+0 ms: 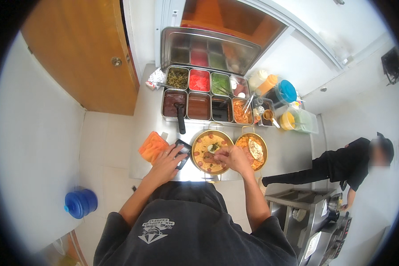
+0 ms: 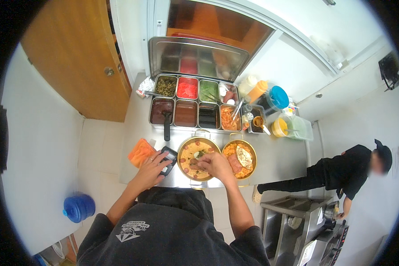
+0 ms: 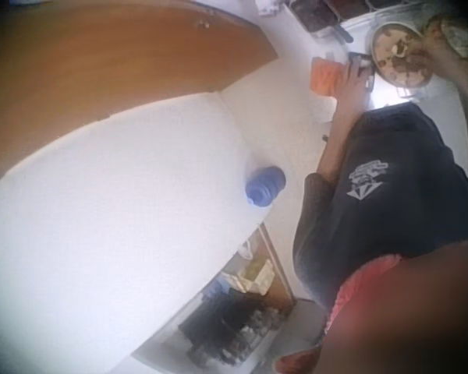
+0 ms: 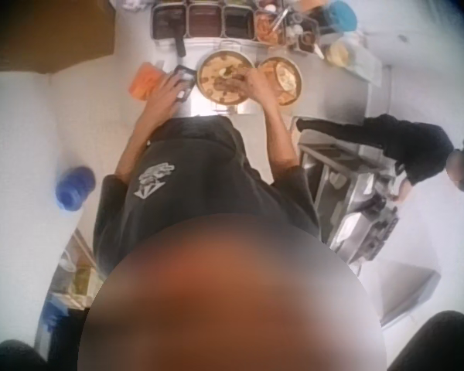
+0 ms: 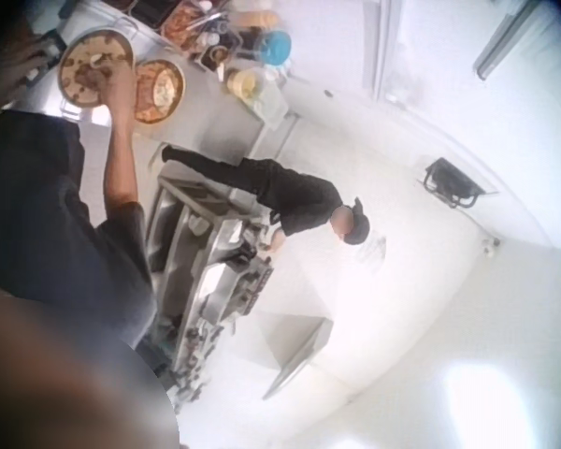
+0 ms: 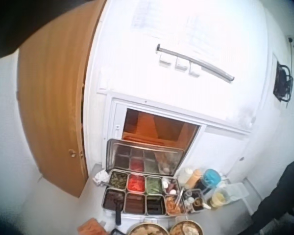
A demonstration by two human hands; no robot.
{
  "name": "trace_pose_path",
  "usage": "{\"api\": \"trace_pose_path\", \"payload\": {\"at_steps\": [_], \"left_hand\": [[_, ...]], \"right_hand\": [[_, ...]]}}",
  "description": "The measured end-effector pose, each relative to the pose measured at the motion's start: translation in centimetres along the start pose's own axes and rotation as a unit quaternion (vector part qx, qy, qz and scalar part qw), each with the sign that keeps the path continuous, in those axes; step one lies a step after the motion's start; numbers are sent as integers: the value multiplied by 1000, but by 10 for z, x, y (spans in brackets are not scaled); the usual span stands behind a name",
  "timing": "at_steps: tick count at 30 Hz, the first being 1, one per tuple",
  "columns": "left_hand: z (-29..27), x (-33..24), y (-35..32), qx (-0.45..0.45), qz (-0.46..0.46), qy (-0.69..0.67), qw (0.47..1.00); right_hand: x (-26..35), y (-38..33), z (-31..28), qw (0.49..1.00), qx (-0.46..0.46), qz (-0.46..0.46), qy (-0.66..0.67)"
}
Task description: The person stirs a yellow mixture in a bowl, then pours it into a serving pot. They add a cooked egg and a slice of meat to the pot, followed by various toppings from a condiment station, completing the dish assembly.
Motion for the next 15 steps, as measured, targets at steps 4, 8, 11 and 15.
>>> {"api": "trace_pose_path", "payload": {"at_steps": [4,8,11,15], "left_hand": [[20,15,22,54,-24,67,996],[24,27,26,33,-37,49,998],[22,32,31,8,-47,23,999],[20,35,32,-1,-49,0,999]], "right_hand": [[18,17,-22,997,-72,-33,-24],[15,10,-40,996,-83,6,-38],[11,0,-34,996,-53,35,-70],[21,-10,-25,998,-36,-23,-39]]}}
Point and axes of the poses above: each hand's wrist, its own y-axis towards the middle knuckle, its own z-axis out of the palm, x = y × z, the point moved 8 cm from there along y, towards the middle knuckle, and after that the axes turned 14 degrees about x, right-handed, at the moved point
